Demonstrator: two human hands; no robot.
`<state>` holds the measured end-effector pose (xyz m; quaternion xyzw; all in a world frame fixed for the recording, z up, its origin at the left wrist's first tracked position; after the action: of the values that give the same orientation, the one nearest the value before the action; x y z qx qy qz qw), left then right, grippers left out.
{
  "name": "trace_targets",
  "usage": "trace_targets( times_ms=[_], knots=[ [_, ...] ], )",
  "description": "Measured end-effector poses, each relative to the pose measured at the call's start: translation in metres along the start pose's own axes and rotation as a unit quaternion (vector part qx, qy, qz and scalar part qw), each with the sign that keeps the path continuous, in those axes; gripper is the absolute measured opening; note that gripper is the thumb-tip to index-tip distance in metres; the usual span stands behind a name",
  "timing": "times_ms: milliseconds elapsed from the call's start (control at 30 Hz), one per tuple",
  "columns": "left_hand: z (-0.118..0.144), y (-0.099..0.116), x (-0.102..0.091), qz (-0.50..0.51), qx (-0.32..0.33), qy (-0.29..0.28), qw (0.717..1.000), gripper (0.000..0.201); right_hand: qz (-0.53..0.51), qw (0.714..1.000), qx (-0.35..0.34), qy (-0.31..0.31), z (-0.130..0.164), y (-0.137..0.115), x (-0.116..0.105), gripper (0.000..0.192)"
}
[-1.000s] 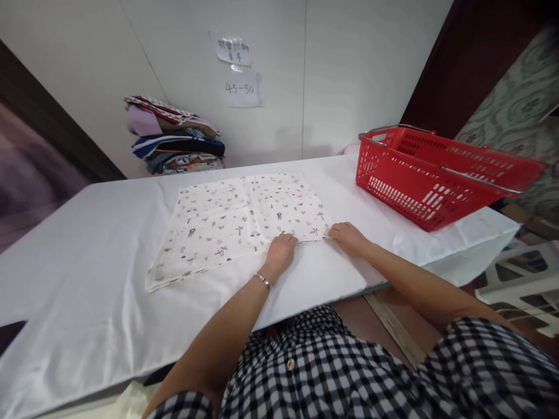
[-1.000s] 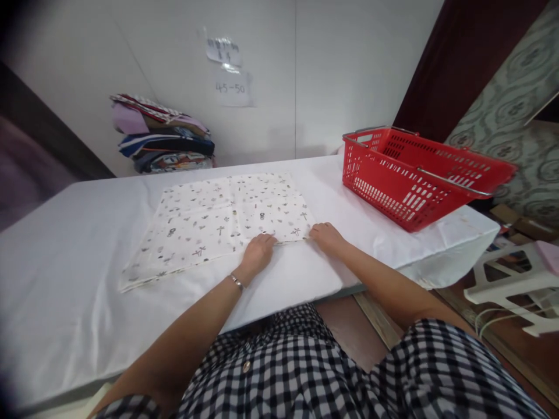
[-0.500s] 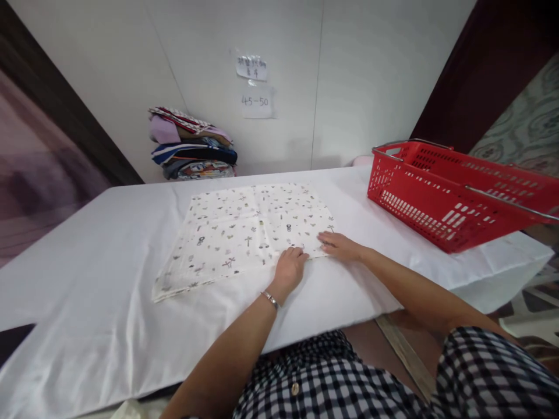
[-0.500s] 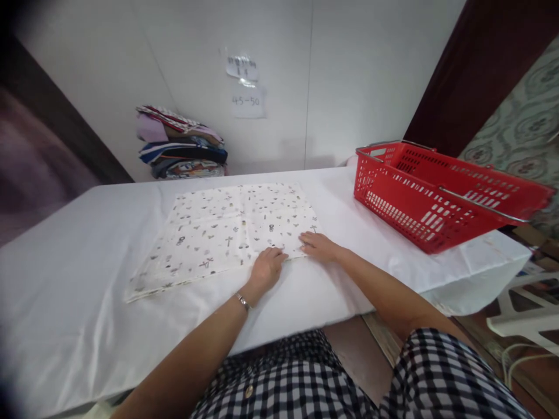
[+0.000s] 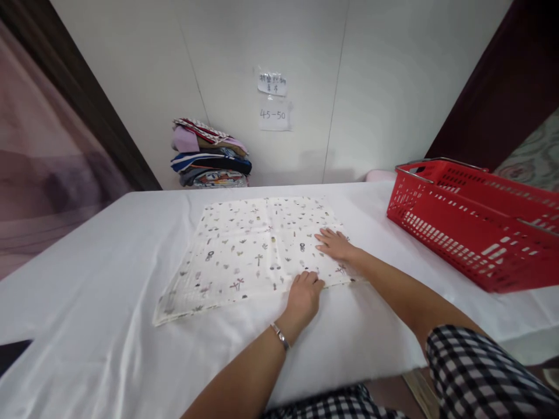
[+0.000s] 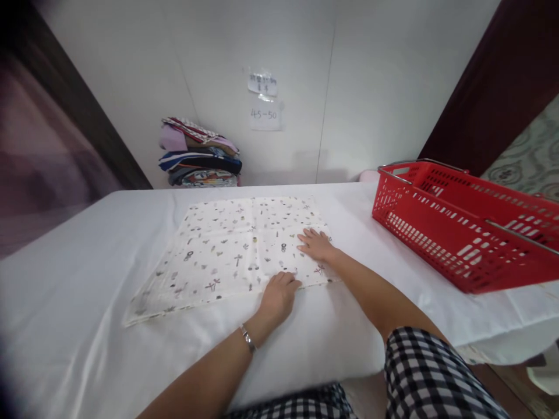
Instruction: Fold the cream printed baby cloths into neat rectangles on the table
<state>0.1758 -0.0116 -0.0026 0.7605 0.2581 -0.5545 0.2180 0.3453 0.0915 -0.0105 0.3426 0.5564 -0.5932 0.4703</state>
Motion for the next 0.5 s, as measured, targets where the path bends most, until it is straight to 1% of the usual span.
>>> trace_targets(
  times_ms=[167,333,433,500],
  knots=[
    [0.001,-0.001,0.002,0.018,-0.022,-0.030,0.999,0.021,-0.004,0.999,0.046,-0.025,-0.043,0.000,-0.005,0.068],
    [0.001,0.000,0.005,0.056,-0.036,-0.068,0.995,0.020,-0.005,0.997,0.076,-0.033,-0.093,0.002,-0.014,0.072],
    [0.003,-0.001,0.008,0.079,-0.042,-0.071,0.993,0.016,-0.004,0.996,0.089,-0.030,-0.128,0.004,-0.021,0.072],
    [0.004,-0.001,0.010,0.098,-0.049,-0.060,0.992,0.013,-0.003,0.995,0.097,-0.027,-0.150,0.006,-0.026,0.073]
  ],
)
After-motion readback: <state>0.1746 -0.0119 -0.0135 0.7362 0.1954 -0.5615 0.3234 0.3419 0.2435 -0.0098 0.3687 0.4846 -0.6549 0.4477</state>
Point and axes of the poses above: each hand's wrist, its own z-axis away from the middle knuckle, its own x-axis out of the palm, y = z × x, the point moved 6 cm from there along -z, towards the middle knuckle, and after that the axes turned 11 degrees about -z, right-handed, at the moved point
